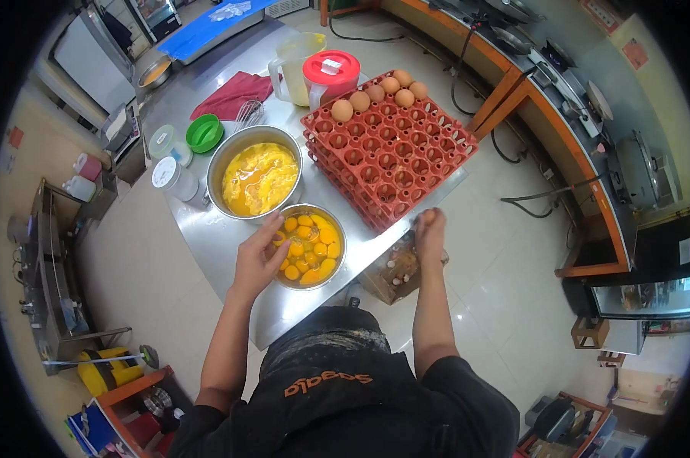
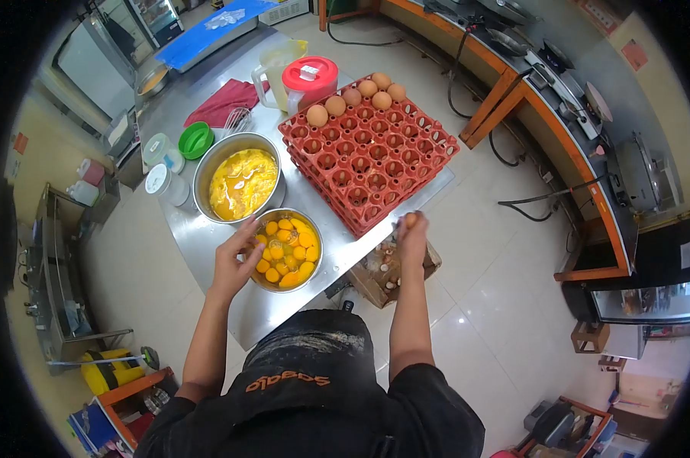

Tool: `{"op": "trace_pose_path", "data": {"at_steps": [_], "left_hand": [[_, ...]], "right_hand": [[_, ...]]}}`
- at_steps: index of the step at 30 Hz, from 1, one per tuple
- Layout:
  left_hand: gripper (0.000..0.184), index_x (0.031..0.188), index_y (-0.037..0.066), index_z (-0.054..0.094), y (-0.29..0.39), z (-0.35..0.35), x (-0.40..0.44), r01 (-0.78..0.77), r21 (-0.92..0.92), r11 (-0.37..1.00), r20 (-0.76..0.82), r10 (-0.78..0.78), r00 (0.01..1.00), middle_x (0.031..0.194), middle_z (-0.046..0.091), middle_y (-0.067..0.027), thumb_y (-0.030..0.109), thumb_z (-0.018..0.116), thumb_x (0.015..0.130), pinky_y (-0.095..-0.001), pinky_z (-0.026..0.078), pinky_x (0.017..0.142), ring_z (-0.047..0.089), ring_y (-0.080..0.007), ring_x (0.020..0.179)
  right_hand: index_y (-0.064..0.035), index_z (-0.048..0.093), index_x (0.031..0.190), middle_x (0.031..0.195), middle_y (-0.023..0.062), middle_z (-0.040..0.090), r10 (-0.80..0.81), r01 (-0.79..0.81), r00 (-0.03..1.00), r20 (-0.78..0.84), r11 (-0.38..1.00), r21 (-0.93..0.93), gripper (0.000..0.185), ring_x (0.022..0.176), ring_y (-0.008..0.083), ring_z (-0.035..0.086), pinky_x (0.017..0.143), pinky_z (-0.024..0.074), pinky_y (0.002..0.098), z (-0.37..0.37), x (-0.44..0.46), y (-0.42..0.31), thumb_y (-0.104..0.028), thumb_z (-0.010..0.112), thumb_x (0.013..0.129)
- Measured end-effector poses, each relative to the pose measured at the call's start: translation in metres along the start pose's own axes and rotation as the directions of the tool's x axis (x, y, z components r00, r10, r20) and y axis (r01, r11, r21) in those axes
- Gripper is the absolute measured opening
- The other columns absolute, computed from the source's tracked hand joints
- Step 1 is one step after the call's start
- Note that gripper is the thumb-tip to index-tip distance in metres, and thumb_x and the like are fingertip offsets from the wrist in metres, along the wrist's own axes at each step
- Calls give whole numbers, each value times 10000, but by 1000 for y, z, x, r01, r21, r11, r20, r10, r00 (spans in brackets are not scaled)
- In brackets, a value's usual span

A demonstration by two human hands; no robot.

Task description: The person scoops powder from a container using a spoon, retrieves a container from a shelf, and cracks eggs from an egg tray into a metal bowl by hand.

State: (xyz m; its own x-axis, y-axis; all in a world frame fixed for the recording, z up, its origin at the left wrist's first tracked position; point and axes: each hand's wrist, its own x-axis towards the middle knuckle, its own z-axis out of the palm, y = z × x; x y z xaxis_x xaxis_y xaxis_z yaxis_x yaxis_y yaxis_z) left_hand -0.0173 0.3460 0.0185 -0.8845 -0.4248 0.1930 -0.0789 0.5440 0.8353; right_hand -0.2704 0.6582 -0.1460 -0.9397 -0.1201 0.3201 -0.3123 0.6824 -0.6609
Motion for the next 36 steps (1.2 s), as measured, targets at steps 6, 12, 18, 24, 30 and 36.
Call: {"op": "trace_pose_path", "data": {"at_steps": [6, 12, 18, 24, 30, 36], "left_hand": [[503, 1362, 53, 596, 2, 13, 7, -82, 4, 997, 46, 81, 996, 1385, 601, -189, 146, 728, 885, -342, 546, 909, 686, -276, 1080], [523, 1368, 70, 592, -19, 39, -9, -197, 158, 968, 186, 167, 968, 1268, 673, -149, 206, 749, 888, -405, 545, 931, 700, -300, 1044], [502, 1387, 110, 581, 9, 47, -23, -330, -143, 933, 276, 358, 892, 1368, 625, -110, 170, 727, 911, -395, 520, 974, 660, -327, 1119], [468, 1319, 77, 637, -25, 25, -18, -268, -201, 942, 170, 302, 938, 1285, 676, -114, 103, 757, 868, -332, 538, 966, 686, -280, 1123], [438, 1257, 43, 671, -30, 3, -19, -47, -268, 962, 90, 73, 993, 1111, 740, -138, 81, 741, 827, -323, 559, 895, 736, -273, 983], [461, 1249, 80, 665, -64, -2, -17, -344, 306, 888, 124, 321, 939, 1160, 707, -146, 74, 708, 789, -373, 577, 831, 705, -306, 952]], "right_hand": [[29, 483, 1316, 1188, 293, 594, 109, -111, 994, 23, 987, 117, 450, 1046, 455, 622, 905, 506, 471, 11, -3, 3, -270, 601, 1000], [34, 575, 1145, 989, 180, 649, 176, -138, 982, -69, 916, 378, 337, 867, 259, 617, 818, 513, 363, -5, -60, -33, -271, 622, 1008], [30, 672, 1073, 946, 40, 666, -81, -323, 835, 545, 729, 603, 344, 850, 108, 591, 771, 492, 261, -46, -95, -181, -303, 673, 986], [-66, 697, 1041, 653, -73, 510, -203, -509, 448, 871, 743, 435, 370, 516, 41, 427, 446, 321, 217, -9, -59, -234, -427, 666, 965], [-68, 725, 938, 636, -33, 564, -140, -491, 243, 960, 836, 246, 391, 526, 55, 487, 448, 351, 237, 15, -37, -258, -453, 762, 878], [-51, 730, 925, 786, 142, 712, -290, 463, 286, 913, 876, 133, 554, 793, 312, 701, 718, 539, 435, 16, -21, -271, -549, 839, 710]]}}
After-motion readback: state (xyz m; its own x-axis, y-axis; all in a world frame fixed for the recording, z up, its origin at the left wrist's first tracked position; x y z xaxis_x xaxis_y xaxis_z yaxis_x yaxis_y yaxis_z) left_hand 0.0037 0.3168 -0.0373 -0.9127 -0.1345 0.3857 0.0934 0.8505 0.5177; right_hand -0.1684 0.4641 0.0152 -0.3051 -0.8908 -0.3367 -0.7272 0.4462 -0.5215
